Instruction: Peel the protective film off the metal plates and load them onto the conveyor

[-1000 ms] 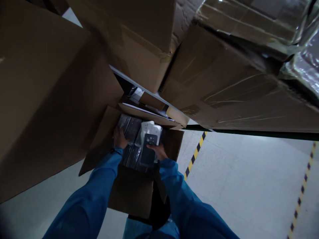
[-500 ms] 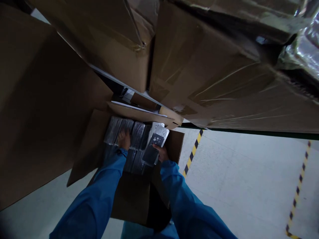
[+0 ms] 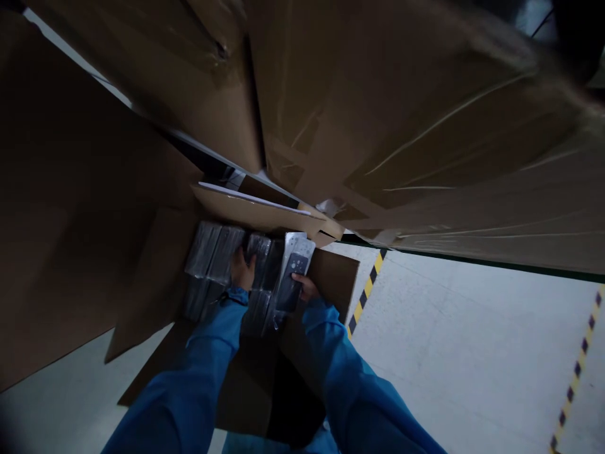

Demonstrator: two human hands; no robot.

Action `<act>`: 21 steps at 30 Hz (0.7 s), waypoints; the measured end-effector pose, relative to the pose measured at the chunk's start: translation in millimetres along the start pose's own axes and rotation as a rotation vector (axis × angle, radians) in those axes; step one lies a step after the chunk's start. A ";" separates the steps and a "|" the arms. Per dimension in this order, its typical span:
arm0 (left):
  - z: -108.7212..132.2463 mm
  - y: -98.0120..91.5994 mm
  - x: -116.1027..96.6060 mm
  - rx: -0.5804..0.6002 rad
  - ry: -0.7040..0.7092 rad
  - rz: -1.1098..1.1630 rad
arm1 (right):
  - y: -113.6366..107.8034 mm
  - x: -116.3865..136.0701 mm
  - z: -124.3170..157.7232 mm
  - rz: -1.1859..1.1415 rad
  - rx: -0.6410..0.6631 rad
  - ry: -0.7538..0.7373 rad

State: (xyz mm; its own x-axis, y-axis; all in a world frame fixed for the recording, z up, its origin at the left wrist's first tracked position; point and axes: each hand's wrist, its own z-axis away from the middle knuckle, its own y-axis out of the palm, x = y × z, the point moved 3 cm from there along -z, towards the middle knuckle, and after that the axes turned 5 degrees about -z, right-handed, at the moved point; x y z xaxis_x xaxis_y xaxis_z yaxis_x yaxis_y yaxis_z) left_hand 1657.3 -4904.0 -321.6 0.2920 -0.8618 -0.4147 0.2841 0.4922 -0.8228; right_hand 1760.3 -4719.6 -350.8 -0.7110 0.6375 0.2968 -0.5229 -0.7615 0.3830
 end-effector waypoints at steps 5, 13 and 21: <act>-4.1 0.9 6.6 0.106 0.012 0.028 | 1.8 4.8 -4.0 0.002 0.009 -0.007; -20.7 -8.7 18.2 0.291 -0.083 0.109 | 8.5 5.2 -10.4 0.001 0.046 -0.015; 10.1 -19.8 10.7 0.127 -0.182 0.261 | 21.6 -4.8 18.1 0.010 0.095 -0.091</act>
State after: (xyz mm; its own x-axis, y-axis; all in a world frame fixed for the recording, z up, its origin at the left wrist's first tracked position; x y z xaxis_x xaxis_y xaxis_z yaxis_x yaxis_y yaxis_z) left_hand 1664.0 -4921.7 -305.8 0.5245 -0.6748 -0.5192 0.2865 0.7141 -0.6387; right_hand 1761.0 -4737.0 -328.0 -0.6677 0.6416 0.3776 -0.4664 -0.7559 0.4595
